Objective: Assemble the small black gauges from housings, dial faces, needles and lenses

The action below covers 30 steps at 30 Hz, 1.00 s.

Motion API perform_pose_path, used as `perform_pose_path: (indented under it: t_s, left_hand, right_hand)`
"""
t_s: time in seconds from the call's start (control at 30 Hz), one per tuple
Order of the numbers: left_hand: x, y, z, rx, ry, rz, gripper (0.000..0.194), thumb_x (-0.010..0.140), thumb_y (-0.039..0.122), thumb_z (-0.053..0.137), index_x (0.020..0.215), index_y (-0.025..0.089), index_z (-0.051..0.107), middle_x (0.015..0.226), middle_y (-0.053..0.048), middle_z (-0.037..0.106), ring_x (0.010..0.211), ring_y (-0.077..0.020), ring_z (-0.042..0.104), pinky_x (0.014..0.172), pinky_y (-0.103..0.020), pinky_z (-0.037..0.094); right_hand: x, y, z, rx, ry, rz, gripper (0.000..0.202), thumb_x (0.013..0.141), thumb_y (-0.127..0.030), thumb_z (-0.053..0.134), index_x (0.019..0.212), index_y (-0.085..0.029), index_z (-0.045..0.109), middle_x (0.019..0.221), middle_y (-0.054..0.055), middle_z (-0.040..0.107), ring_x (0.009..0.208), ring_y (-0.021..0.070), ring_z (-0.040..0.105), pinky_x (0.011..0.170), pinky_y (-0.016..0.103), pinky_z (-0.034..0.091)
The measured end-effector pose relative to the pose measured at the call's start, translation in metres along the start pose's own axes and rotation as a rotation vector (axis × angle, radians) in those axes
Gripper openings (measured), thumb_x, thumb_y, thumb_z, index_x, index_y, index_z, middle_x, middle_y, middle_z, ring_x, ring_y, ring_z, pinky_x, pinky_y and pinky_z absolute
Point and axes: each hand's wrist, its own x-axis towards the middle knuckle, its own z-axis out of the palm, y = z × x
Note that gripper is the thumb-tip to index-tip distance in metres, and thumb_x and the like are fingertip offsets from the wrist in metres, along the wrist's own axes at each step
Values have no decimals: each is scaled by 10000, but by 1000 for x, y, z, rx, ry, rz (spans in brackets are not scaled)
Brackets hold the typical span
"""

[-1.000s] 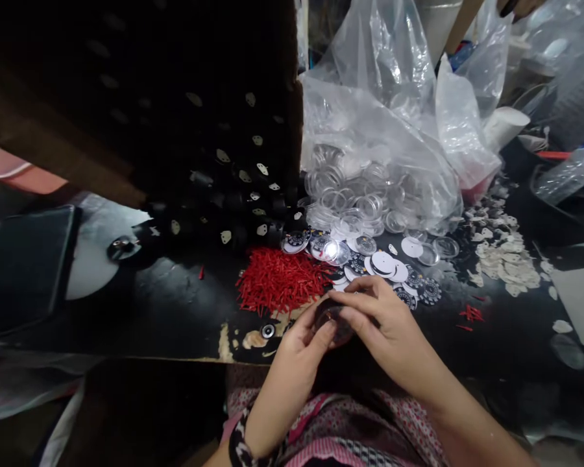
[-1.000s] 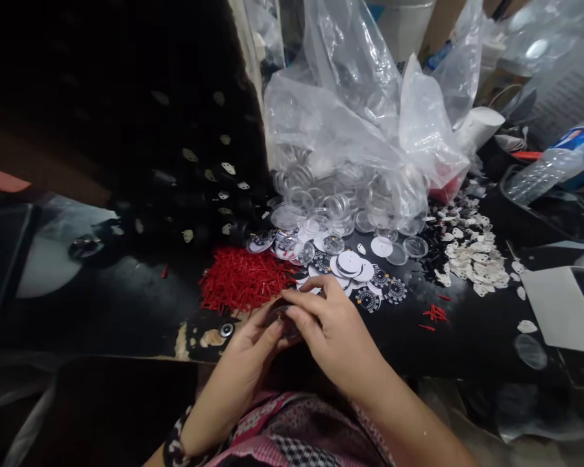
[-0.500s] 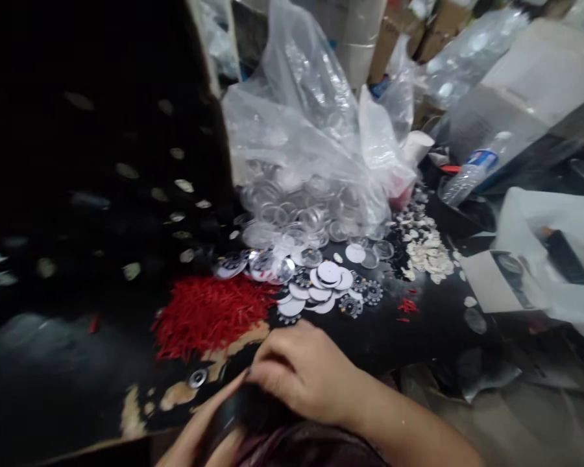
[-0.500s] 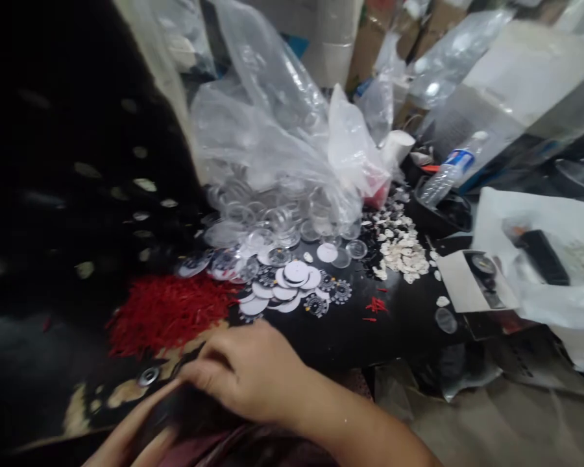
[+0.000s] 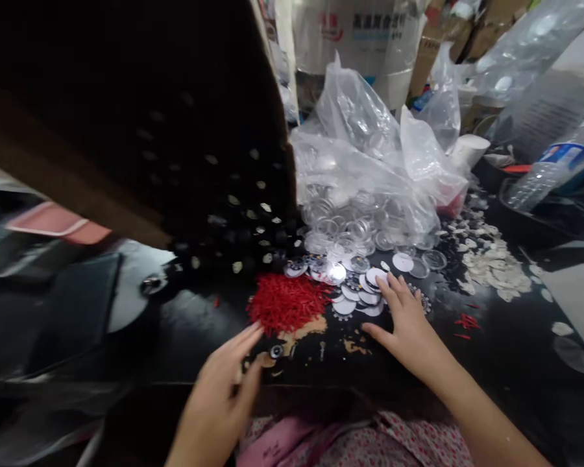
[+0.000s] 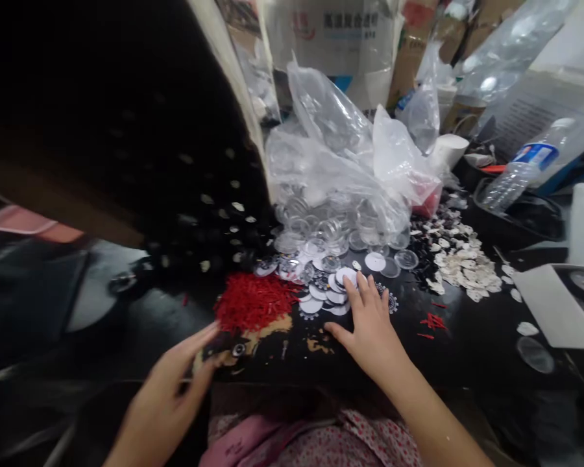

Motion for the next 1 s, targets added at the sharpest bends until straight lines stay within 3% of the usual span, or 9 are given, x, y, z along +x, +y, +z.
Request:
perform_pose_path:
  t_s: [0.1, 0.13, 0.23, 0.3, 0.53, 0.7, 0.77, 0.9, 1.0]
  left_hand:
    - [49, 13, 38, 190, -185, 231, 539, 781, 371, 709, 1304, 321, 587, 1448, -26, 525, 1372, -306, 416, 1184, -483, 248]
    - [63, 16, 52, 370, -245, 345, 589, 810, 379, 680, 1371, 284, 523, 1517, -72, 428, 1412, -330, 343, 1186, -537, 194]
    - [86, 17, 79, 507, -276, 433, 591, 839, 304, 656, 1403, 262, 484, 1556, -111, 345, 1445, -357, 255, 1179, -590, 132]
    - [88, 13, 81, 530, -266, 437, 531, 881, 250, 588, 1401, 277, 483, 1536, -92, 391, 1435, -342, 287, 1177, -584, 162]
    - [66, 7, 51, 563, -208, 426, 467, 923, 263, 516, 1388, 234, 485, 1461, -57, 507, 1382, -313, 397, 1151, -576, 284]
    - [75, 13, 25, 493, -153, 451, 339, 967, 234, 418, 1255, 259, 595, 1333, -20, 631, 1296, -186, 517, 1139, -387, 374]
    - [106, 14, 3, 460, -77, 421, 312, 981, 240, 399, 1195, 252, 626, 1273, -38, 663, 1235, -191, 566, 1114, -395, 394]
    - [210, 10, -49, 406, 127, 289, 321, 929, 348, 554, 1206, 190, 593, 1307, -104, 586, 1199, -264, 555, 1022, -529, 428]
    - [277, -2, -67, 371, 193, 166, 429, 903, 366, 591, 1292, 196, 527, 1381, -118, 509, 1217, -291, 526, 1001, -552, 433]
  right_hand:
    - [18, -14, 12, -57, 30, -115, 734, 851, -476, 622, 1479, -211, 347, 1548, 171, 287, 1440, 388, 179, 1114, 656, 202]
    - [24, -17, 14, -72, 44, -152, 711, 865, -476, 609, 1472, -199, 363, 1540, 183, 298, 1436, 389, 195, 1112, 646, 220]
    - [39, -20, 17, -102, 74, -262, 659, 892, -443, 594, 1458, -173, 391, 1518, 219, 322, 1416, 385, 261, 1106, 616, 264]
    - [49, -19, 19, -102, 86, -346, 631, 895, -421, 599, 1447, -182, 407, 1508, 220, 340, 1406, 375, 291, 1102, 606, 283]
    - [72, -15, 24, 40, 103, -509, 638, 850, -434, 639, 1418, -211, 454, 1469, 176, 419, 1361, 354, 385, 1088, 584, 349]
    - [71, -8, 17, 212, 187, -445, 411, 934, -470, 485, 1242, -229, 612, 1269, 134, 620, 1275, 339, 501, 1067, 633, 360]
    - [68, -8, 13, 263, 237, -436, 346, 958, -450, 438, 1120, -245, 665, 1154, 111, 681, 1195, 318, 575, 1081, 638, 340]
    - [66, -11, 9, 318, 331, -401, 286, 954, -406, 449, 1027, -245, 673, 1035, 83, 715, 1032, 284, 661, 1066, 614, 379]
    - [67, -12, 7, 329, 355, -369, 260, 949, -388, 467, 1027, -245, 669, 1012, 68, 717, 975, 269, 671, 1054, 600, 395]
